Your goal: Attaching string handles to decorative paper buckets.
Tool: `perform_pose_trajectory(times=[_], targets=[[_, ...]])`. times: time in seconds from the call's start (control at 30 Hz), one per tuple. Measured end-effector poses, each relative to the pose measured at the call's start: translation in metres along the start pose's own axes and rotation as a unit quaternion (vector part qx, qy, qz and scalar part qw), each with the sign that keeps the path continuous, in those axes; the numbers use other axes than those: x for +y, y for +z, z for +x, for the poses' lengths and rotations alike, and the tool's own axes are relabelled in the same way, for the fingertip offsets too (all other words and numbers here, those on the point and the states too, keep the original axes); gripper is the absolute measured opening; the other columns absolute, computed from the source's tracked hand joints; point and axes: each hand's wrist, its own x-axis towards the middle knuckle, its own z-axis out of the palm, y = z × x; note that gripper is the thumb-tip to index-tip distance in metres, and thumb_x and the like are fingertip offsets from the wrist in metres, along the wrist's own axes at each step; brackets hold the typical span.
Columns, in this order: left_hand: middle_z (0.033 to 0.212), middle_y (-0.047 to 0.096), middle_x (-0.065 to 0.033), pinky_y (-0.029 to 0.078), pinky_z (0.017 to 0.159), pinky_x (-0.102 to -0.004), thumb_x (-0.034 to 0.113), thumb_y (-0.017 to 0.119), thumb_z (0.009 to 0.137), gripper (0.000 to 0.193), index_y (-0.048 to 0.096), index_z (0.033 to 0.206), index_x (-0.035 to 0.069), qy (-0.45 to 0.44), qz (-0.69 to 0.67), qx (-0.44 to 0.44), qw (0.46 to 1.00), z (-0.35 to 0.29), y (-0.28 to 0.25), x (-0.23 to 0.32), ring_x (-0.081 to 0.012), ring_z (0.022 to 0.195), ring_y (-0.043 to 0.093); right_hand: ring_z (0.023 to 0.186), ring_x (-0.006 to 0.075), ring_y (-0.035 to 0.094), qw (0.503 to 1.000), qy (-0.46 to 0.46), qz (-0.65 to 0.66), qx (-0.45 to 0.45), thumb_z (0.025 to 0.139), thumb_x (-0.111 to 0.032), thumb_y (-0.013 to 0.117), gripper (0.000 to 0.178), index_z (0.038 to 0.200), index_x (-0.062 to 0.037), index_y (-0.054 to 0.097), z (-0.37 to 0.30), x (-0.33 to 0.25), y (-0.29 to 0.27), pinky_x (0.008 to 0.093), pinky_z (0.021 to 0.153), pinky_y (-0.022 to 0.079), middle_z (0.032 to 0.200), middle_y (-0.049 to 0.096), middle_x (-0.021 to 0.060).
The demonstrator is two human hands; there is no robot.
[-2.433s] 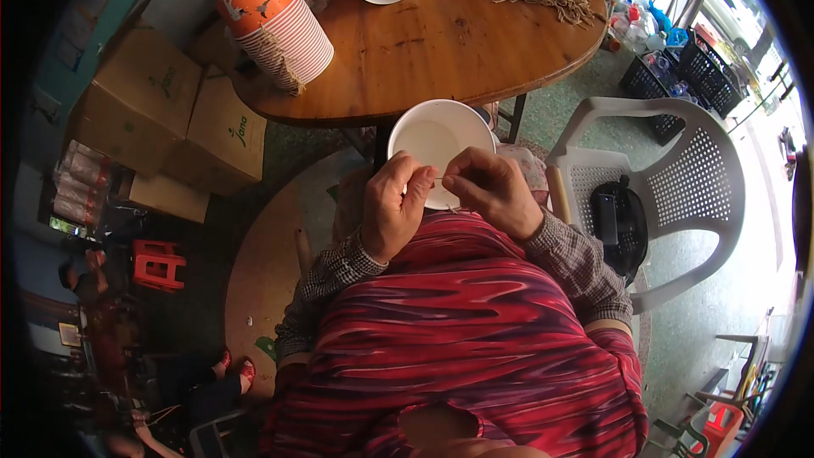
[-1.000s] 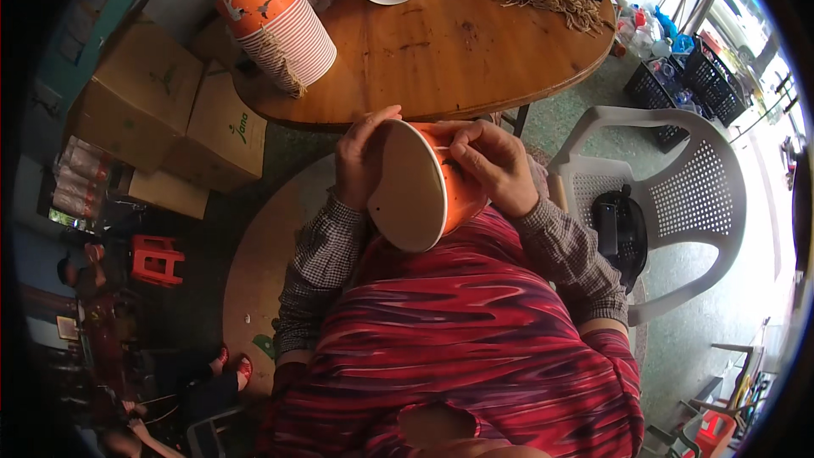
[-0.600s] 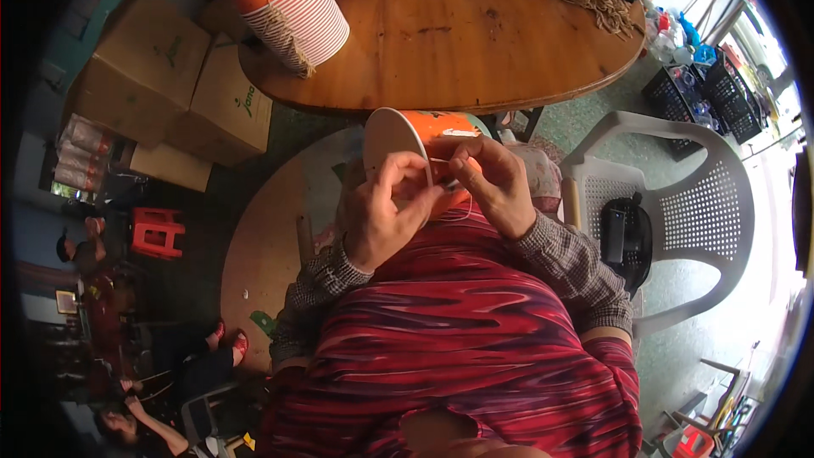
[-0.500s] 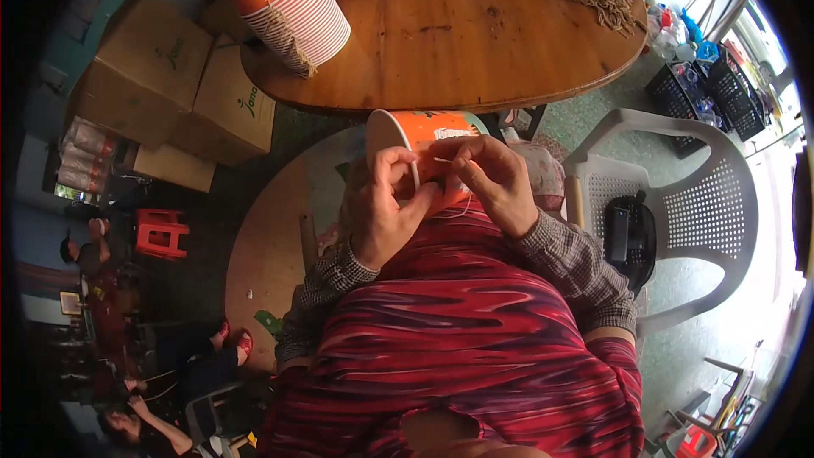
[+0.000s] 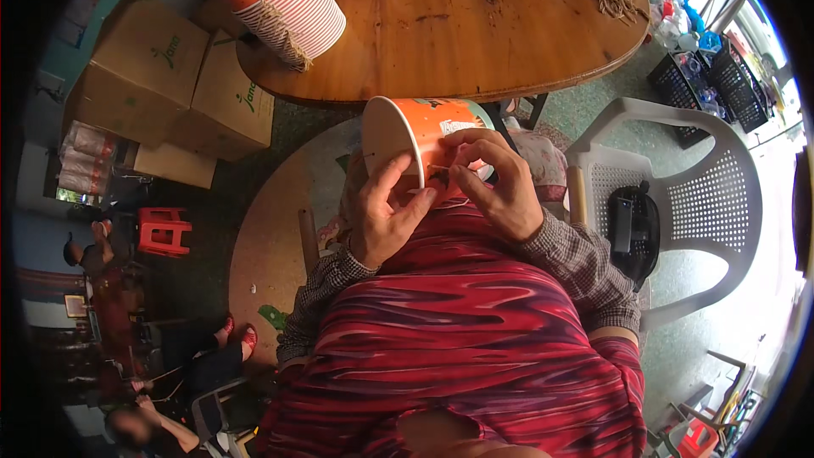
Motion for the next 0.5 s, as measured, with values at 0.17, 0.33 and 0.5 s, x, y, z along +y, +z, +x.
perform_pose_trajectory(times=[0.17, 0.33, 0.5], targets=[[0.122, 0.050, -0.0156, 0.054, 0.084, -0.0307, 0.005, 0.065, 0.085, 0.047, 0.044, 0.126, -0.006, 0.030, -0.001, -0.004, 1.000, 0.0034, 0.0024, 0.0039, -0.0231, 0.107, 0.058, 0.098, 0.0235, 0.058, 1.000, -0.007, -0.013, -0.012, 0.080, 0.000, 0.061, 0.006, 0.084, 0.0005, 0.057, 0.0000, 0.0013, -0.0036, 0.0329, 0.083, 0.046, 0.109, 0.060, 0.0141], [0.122, 0.050, -0.0155, 0.055, 0.083, -0.0308, 0.005, 0.064, 0.085, 0.047, 0.044, 0.126, -0.006, 0.011, -0.027, -0.007, 1.000, 0.0041, 0.0042, 0.0061, -0.0232, 0.106, 0.059, 0.098, 0.0249, 0.057, 1.000, -0.006, -0.024, -0.005, 0.078, -0.001, 0.064, 0.008, 0.083, 0.0002, 0.059, 0.0000, 0.0015, -0.0017, 0.0340, 0.084, 0.046, 0.106, 0.060, 0.0129], [0.120, 0.051, -0.0150, 0.055, 0.082, -0.0308, 0.006, 0.065, 0.086, 0.048, 0.044, 0.127, -0.005, 0.020, -0.013, -0.025, 0.999, 0.0076, 0.0053, 0.0081, -0.0219, 0.103, 0.060, 0.097, 0.0284, 0.057, 0.999, -0.015, -0.039, 0.004, 0.077, -0.003, 0.066, 0.009, 0.082, 0.0001, 0.059, 0.0009, 0.0006, 0.0000, 0.0363, 0.085, 0.045, 0.102, 0.061, 0.0126]])
